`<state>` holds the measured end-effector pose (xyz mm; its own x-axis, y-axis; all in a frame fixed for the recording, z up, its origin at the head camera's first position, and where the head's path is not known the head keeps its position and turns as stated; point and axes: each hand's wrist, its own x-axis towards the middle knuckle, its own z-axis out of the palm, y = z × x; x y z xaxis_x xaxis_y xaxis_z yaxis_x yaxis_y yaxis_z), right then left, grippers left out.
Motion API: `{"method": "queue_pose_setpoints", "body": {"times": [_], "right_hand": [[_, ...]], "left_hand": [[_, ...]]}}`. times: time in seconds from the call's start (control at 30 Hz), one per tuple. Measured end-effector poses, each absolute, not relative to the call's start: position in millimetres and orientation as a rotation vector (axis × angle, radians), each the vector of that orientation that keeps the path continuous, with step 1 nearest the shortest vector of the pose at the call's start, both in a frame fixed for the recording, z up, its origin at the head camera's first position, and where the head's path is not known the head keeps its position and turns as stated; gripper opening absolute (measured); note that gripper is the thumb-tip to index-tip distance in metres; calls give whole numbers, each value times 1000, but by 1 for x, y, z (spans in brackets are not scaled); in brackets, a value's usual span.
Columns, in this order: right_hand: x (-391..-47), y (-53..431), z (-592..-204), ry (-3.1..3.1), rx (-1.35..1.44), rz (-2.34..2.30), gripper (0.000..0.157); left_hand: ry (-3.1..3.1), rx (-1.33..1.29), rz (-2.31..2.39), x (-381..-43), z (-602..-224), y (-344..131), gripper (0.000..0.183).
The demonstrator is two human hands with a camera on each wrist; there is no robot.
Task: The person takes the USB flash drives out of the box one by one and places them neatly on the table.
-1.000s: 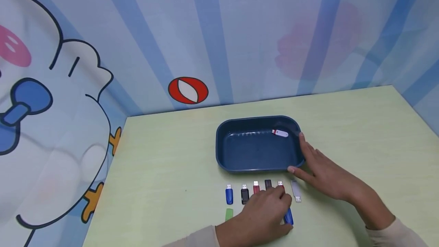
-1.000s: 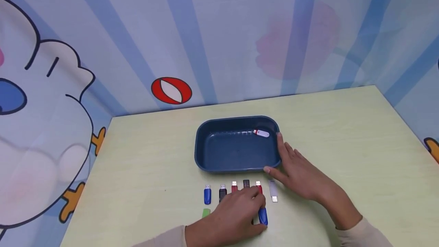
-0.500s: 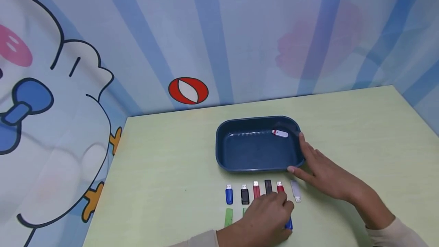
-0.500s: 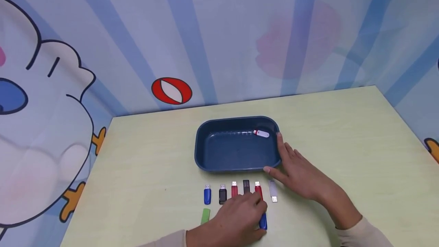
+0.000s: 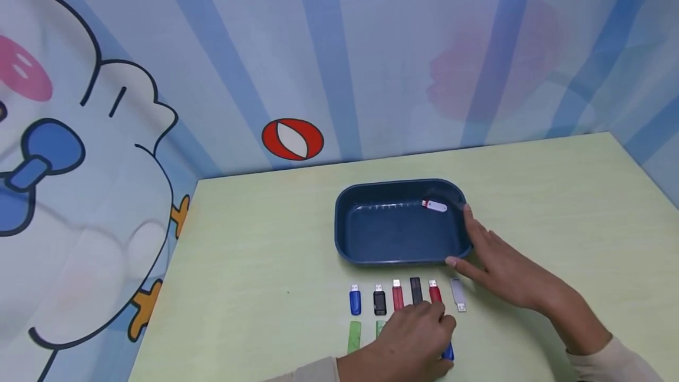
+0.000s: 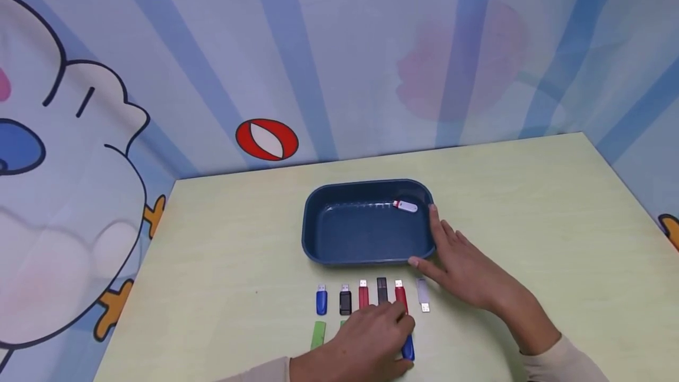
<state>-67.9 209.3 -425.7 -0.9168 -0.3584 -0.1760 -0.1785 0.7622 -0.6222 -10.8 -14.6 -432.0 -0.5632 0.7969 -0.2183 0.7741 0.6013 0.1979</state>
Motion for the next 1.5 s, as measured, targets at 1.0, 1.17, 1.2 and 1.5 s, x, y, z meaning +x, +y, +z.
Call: {"method": "queue_pose_setpoints", "body": {"times": [1.0, 1.17, 1.2, 1.5], "right_hand": [[-68, 210, -427, 2658, -418, -910, 107], [-69, 210, -428, 2663, -420, -912, 107], [-69, 210, -428, 2662, -421, -914, 108], [-69, 211, -429, 2662, -425, -925, 106]], "left_hand": [[2682, 1210, 272, -23, -405, -18, 38], [2733, 1121, 368, -35, -396, -20, 31], [2740, 1097, 388, -38, -394, -21, 31], [2854, 1013, 592, -60, -387, -24, 28]]}}
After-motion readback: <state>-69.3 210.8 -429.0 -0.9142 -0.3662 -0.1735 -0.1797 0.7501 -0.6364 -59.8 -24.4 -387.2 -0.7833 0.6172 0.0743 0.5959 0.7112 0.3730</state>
